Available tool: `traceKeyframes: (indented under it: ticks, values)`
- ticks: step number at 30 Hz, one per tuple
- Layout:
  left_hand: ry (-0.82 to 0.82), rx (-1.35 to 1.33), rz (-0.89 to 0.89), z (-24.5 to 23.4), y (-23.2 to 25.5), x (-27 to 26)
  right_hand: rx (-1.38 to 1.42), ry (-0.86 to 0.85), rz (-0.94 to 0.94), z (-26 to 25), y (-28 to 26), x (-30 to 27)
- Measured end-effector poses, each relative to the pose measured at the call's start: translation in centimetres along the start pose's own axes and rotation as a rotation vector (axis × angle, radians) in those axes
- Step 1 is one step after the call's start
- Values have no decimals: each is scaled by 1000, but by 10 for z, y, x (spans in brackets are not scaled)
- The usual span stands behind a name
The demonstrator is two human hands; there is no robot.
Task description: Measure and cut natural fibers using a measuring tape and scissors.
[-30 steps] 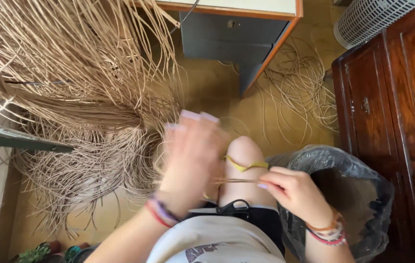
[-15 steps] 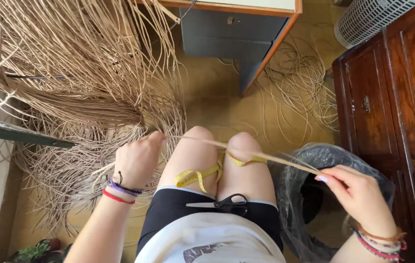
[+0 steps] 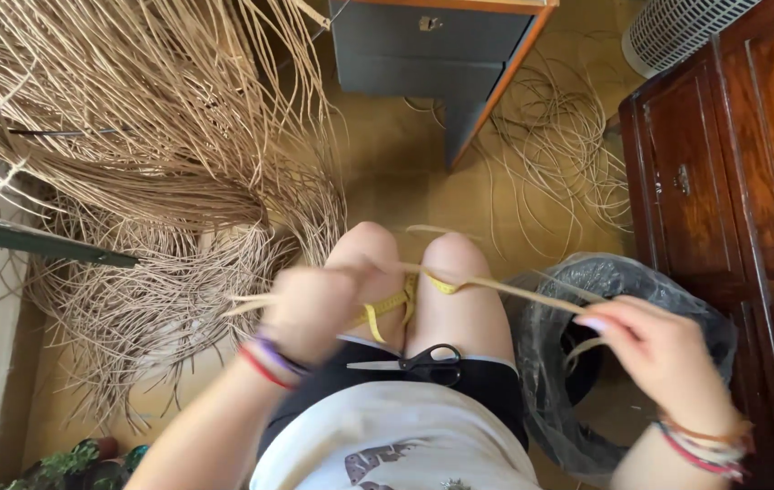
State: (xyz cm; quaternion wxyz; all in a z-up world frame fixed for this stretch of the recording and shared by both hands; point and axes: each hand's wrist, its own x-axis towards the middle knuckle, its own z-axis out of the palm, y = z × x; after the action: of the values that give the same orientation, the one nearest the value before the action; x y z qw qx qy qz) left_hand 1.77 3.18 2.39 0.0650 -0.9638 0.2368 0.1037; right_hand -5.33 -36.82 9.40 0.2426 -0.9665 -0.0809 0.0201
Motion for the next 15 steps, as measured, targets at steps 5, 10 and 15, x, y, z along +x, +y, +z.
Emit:
traceKeyframes:
  ticks: [5,10,15]
  values:
    - [178,-87,-189,28,-43,-3,-38,-15,40,6,-1,-3]
    - [564,-639,269,-90,51,-13,49,-89,-250,50,-67,21]
    - [58,-582,317,-43,80,-14,86,-128,-297,36,-75,24]
